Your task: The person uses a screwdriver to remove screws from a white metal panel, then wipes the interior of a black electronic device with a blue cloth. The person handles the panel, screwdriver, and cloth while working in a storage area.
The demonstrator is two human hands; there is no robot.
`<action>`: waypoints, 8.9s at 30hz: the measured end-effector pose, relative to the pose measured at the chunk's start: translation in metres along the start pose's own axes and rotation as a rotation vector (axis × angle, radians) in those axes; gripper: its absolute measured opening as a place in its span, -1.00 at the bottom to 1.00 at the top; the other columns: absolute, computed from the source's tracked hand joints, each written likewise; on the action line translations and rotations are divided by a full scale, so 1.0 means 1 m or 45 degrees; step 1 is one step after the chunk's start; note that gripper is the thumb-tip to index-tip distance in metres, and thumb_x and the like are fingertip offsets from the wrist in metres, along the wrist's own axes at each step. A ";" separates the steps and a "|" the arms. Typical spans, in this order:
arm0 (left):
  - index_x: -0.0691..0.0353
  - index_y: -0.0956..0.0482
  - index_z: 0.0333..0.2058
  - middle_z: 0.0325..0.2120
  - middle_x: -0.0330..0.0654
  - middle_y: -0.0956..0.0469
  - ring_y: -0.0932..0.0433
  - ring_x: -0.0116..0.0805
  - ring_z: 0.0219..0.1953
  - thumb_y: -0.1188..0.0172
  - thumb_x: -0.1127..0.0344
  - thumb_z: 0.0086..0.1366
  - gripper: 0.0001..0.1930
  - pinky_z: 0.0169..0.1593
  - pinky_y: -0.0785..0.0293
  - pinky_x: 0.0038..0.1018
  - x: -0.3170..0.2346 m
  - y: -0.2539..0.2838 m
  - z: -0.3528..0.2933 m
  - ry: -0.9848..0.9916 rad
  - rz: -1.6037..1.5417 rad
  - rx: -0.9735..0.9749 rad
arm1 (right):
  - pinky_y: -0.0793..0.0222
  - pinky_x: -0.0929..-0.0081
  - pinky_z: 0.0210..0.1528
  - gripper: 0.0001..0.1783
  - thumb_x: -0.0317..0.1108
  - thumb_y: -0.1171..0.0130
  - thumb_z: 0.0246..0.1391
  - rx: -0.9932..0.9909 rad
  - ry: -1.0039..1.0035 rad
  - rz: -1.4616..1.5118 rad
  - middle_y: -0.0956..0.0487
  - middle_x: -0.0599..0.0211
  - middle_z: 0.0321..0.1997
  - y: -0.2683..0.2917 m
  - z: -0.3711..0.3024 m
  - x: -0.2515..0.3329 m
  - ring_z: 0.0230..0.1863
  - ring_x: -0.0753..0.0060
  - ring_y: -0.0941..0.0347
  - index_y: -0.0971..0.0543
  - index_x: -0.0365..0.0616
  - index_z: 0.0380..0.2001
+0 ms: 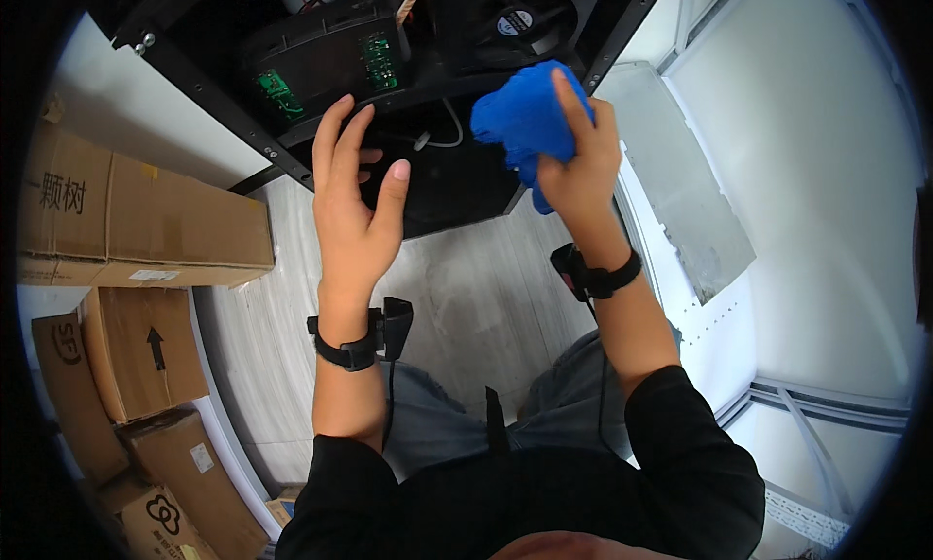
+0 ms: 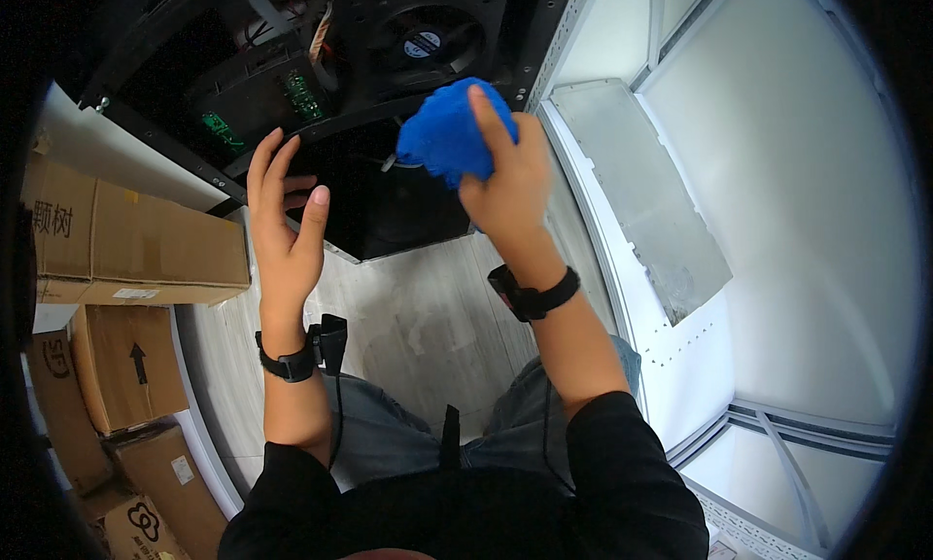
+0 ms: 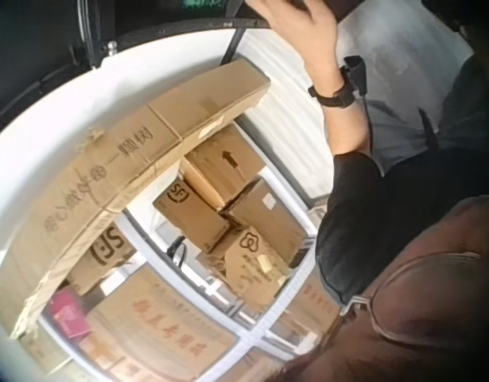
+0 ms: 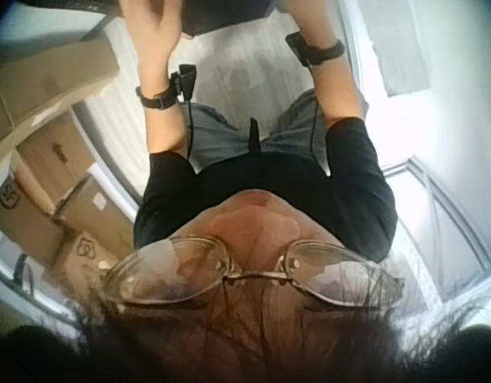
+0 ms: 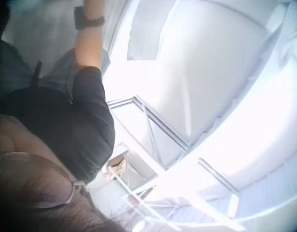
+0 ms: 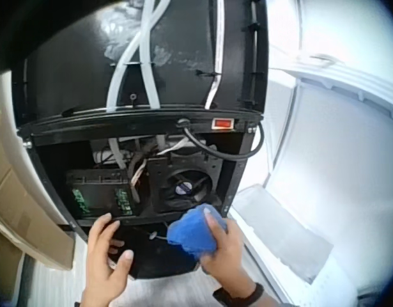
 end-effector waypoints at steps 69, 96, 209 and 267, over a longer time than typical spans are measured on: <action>0.26 -0.61 -0.07 -0.48 0.15 -0.58 -0.56 0.11 -0.42 0.00 0.54 -0.15 -0.45 -0.29 -0.52 -0.20 -0.069 0.110 0.112 -0.281 0.992 0.290 | -0.54 0.18 -0.33 -0.13 -0.40 -0.22 -0.42 0.729 0.245 0.067 -0.59 -0.01 -0.33 -0.035 0.097 0.184 -0.34 -0.11 -0.58 -0.39 -0.08 0.17; 0.22 -0.68 -0.17 -0.49 0.13 -0.59 -0.58 0.07 -0.44 -0.02 0.46 -0.09 -0.55 -0.25 -0.56 -0.24 -0.065 0.106 0.113 -0.294 0.997 0.245 | -0.53 0.16 -0.39 -0.17 -0.42 -0.19 -0.39 0.698 0.304 0.113 -0.59 -0.06 -0.40 -0.025 0.100 0.167 -0.39 -0.12 -0.59 -0.40 -0.07 0.17; 0.31 -0.60 -0.08 -0.19 -0.05 -0.67 -0.64 -0.45 -0.40 -0.05 0.58 0.13 -0.64 -0.34 -0.51 -0.59 -0.056 0.046 0.063 -0.470 0.302 -0.210 | -0.43 0.17 -0.17 -0.17 -0.61 -0.29 -0.40 0.094 0.229 0.153 -0.48 0.10 -0.21 0.061 0.079 0.054 -0.20 -0.08 -0.46 -0.43 0.00 0.13; 0.19 -0.40 0.18 0.04 -0.03 -0.55 -0.62 -0.41 -0.50 -0.05 0.67 0.06 -0.37 -0.40 -0.48 -0.59 -0.004 -0.024 0.039 -0.079 -0.159 0.207 | -0.49 0.23 -0.07 -0.17 -0.41 -0.27 -0.39 0.555 -0.103 -0.163 -0.63 -0.06 -0.19 0.070 0.103 0.053 -0.17 -0.08 -0.59 -0.46 0.08 0.17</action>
Point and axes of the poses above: each hand's wrist, its own z-axis towards the middle knuckle, its own y-axis out of the back of the hand, x = y × z, the point moved 3 cm from there along z, towards the middle knuckle
